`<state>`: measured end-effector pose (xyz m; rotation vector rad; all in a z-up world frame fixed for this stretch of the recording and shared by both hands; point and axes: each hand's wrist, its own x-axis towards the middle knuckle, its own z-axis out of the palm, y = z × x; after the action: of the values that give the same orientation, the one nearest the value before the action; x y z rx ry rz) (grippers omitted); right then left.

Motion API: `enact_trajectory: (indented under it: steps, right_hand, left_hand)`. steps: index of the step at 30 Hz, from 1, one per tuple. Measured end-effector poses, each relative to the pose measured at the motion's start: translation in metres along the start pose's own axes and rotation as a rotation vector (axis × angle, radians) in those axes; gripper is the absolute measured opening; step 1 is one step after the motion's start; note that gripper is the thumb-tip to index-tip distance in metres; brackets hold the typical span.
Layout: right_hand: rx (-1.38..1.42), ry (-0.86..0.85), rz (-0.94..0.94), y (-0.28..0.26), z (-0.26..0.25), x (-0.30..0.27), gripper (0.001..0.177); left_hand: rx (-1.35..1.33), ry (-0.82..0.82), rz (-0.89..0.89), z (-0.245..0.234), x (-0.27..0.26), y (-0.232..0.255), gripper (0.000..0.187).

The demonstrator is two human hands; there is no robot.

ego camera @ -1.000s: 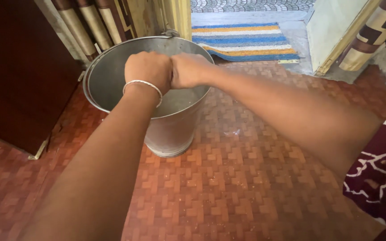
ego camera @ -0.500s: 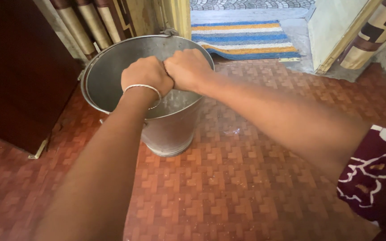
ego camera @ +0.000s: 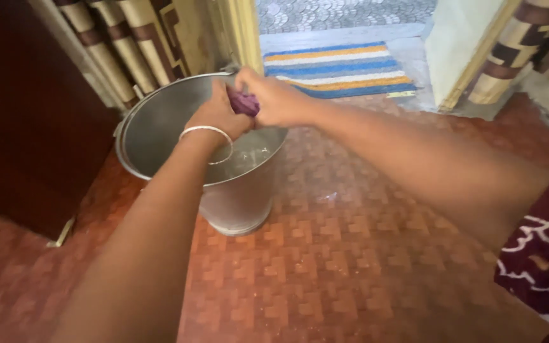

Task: The person is mopping the floor using a purple cloth and a bucket of water.

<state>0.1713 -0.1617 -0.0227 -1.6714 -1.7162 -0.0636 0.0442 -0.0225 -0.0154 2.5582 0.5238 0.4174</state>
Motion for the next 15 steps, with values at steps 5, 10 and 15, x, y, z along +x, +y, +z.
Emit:
enact_trajectory:
  steps: [5,10,15]
  right_hand:
    - [0.514,-0.200,0.529,0.005,-0.073,-0.045,0.032]
    - [0.400,-0.183,0.717,0.026,-0.130,-0.136,0.038]
    - [0.082,-0.135,0.809,0.063,-0.168,-0.234,0.039]
  left_hand:
    - [-0.185,0.002,0.196,0.012,0.000,0.055,0.046]
    - [-0.099,-0.055,0.195,0.073,-0.009,0.119,0.042]
    - [0.043,-0.081,0.377,0.184,0.013,0.156,0.041]
